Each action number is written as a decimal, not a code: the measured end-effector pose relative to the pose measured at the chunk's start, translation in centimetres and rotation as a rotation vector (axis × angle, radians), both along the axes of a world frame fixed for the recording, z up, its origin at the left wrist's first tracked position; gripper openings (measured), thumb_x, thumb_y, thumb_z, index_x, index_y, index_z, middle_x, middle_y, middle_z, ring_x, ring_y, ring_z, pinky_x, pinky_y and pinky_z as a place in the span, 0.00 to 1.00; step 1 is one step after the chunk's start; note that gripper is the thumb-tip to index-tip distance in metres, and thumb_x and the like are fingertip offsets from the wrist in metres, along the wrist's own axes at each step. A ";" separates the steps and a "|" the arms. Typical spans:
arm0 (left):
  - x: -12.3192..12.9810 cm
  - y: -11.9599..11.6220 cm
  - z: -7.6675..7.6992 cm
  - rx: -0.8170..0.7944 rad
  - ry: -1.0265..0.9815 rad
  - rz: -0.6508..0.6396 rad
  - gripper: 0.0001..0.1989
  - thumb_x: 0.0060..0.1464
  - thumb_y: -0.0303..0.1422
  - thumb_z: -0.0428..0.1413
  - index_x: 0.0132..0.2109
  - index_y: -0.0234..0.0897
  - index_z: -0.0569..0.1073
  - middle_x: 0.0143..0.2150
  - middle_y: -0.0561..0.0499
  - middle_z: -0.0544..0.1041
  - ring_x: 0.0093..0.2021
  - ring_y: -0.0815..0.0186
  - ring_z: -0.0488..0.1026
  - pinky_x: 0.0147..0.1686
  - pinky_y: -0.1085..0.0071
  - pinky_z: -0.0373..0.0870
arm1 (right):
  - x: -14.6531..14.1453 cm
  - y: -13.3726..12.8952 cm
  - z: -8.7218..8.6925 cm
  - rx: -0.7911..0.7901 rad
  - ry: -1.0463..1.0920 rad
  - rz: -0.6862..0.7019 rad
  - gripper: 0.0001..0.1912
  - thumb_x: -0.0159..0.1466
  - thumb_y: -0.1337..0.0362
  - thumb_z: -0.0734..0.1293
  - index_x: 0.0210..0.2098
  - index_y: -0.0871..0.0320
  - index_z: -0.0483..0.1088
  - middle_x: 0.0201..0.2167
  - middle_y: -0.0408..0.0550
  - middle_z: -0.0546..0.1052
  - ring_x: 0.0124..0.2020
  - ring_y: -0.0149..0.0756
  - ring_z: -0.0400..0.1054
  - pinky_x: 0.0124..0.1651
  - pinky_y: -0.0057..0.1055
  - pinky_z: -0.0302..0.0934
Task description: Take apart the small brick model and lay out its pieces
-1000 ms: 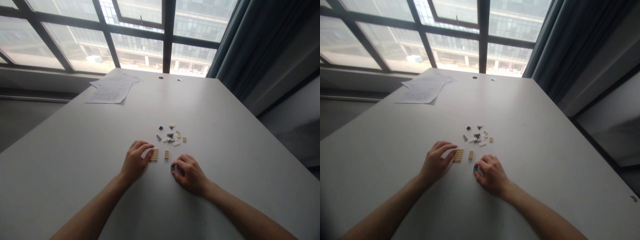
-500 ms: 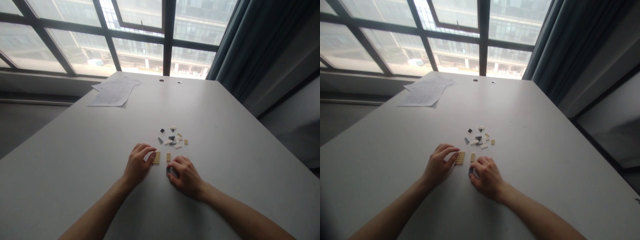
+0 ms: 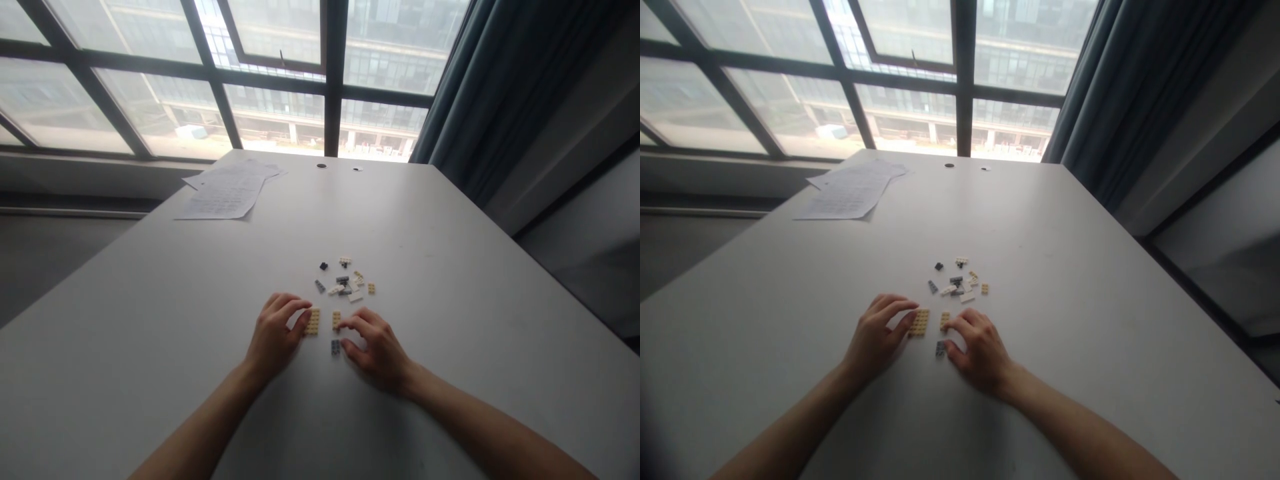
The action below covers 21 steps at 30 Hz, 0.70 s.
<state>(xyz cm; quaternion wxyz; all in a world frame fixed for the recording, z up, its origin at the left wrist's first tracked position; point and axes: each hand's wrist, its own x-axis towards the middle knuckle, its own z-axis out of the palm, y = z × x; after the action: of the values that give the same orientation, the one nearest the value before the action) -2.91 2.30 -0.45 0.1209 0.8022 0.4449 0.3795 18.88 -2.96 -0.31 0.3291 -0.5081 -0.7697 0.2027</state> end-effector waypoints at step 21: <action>0.8 1.0 0.1 -0.105 0.276 0.175 0.16 0.55 0.37 0.55 0.50 0.38 0.72 0.46 0.46 0.74 0.48 0.56 0.67 0.49 0.59 0.65 | 2.5 6.6 -1.2 0.146 -0.017 -0.259 0.06 0.61 0.68 0.65 0.37 0.58 0.73 0.35 0.48 0.73 0.37 0.38 0.67 0.44 0.34 0.62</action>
<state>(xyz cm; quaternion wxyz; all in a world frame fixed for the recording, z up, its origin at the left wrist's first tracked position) -2.14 3.35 -0.32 0.0667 0.7974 0.5446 0.2512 21.33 3.66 -1.52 0.3822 -0.5793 -0.7133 0.0977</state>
